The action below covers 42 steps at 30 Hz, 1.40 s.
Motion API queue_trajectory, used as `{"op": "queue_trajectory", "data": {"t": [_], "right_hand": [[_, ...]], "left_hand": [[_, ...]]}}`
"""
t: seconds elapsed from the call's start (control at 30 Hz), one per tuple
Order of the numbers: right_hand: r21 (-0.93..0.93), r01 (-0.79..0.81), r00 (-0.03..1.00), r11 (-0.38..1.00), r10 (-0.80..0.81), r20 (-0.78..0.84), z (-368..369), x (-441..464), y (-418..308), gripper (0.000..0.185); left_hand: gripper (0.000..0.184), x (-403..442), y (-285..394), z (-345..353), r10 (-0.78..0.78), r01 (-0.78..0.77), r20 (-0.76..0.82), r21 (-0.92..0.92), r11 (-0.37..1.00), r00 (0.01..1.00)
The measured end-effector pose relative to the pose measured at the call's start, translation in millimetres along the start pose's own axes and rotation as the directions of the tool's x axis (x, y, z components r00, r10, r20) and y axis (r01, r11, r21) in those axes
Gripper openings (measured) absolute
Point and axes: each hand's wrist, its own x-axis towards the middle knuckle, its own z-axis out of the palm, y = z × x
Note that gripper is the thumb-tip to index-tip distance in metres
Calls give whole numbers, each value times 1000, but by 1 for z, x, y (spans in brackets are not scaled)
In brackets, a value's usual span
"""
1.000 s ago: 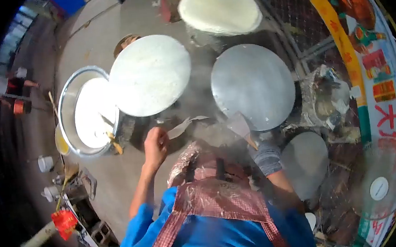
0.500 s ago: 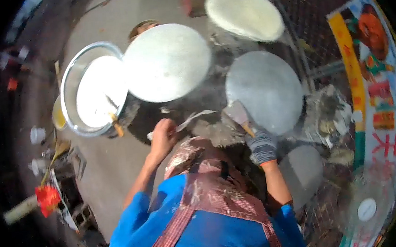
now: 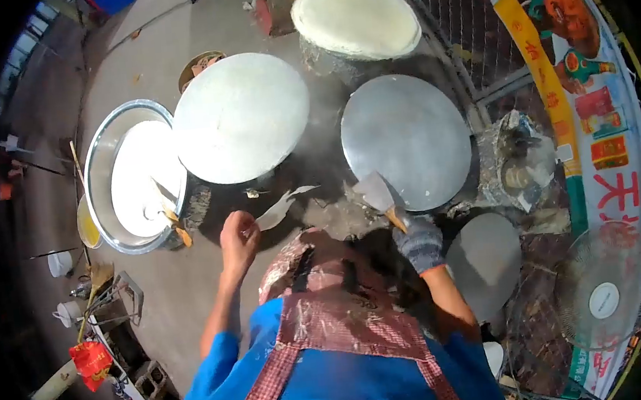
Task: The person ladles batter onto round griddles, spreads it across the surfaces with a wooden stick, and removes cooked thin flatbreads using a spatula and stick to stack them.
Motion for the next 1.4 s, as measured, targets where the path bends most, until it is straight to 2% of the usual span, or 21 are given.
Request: {"op": "queue_trajectory", "data": {"t": [0.03,0.1,0.17,0.27,0.37,0.47,0.53,0.7,0.73,0.87,0.9,0.93,0.97,1.0,1.07,1.1,1.17,1.23,1.27,1.3,1.4], "right_hand": [[-29,-26,999,999,27,20,-11,-4,-8,38],[115,164,963,980,-134,-233,19,18,-6,37],[18,202,939,979,-188,-289,43,59,-11,37],[-20,70,992,997,-72,-103,-11,85,-65,37],[-16,-5,988,1000,3,-153,0,119,-56,36],[166,-18,950,986,69,-306,-14,161,-53,34],[201,-79,924,976,148,-352,-20,212,-43,33],[63,114,861,991,-67,-504,6,262,-17,30],[8,72,904,997,-62,-422,10,240,-24,30],[216,-168,956,962,212,-204,11,75,-55,42],[61,-23,833,998,53,-551,61,50,-27,43],[240,-236,872,942,314,-376,55,13,-28,43],[266,-448,858,854,494,-141,50,-18,-20,42],[91,-534,823,841,541,-174,46,-36,-13,41],[154,-598,709,786,609,-356,111,-60,50,36],[19,-572,719,820,512,-470,134,-58,82,31],[-29,-650,678,760,562,-474,132,-43,108,27],[-117,-707,646,698,569,-508,125,-39,92,26],[272,-615,642,740,671,-371,91,-45,53,32],[169,-540,630,825,529,-568,94,-62,22,33],[258,-360,636,896,438,-635,202,-71,50,34]], "left_hand": [[11,-2,1,0,-25,25,-13,-54,998,1000],[11,-7,-2,-1,5,-6,-37,-31,999,999],[12,-5,0,-1,0,0,-7,-10,1000,1000],[12,0,1,-2,90,-90,9,54,994,996],[13,3,1,-5,4,-4,-7,-42,999,1000],[13,0,0,-15,-34,32,-38,-54,998,999],[11,-4,-11,-18,37,-38,-59,-14,999,998],[11,-9,-17,-16,-50,50,-5,-57,997,999],[11,-8,-14,-16,-71,72,16,-71,995,997],[11,2,-8,-11,-136,164,144,-206,965,980],[12,6,-13,-7,-126,157,165,-189,969,978],[14,13,-4,-7,-109,140,184,-170,975,977],[15,20,-5,-4,-61,95,215,-152,984,975],[16,26,-6,-2,-13,48,243,-136,990,970],[17,41,7,3,83,-50,264,-129,990,961],[14,49,11,5,135,-98,304,-135,986,943],[11,61,18,12,242,-194,346,-168,966,906],[14,62,37,13,189,-128,393,-177,976,900],[17,67,40,16,230,-170,384,-184,968,894],[17,69,40,18,253,-199,381,-177,964,889],[16,63,55,22,190,-118,405,-196,974,894]]}}
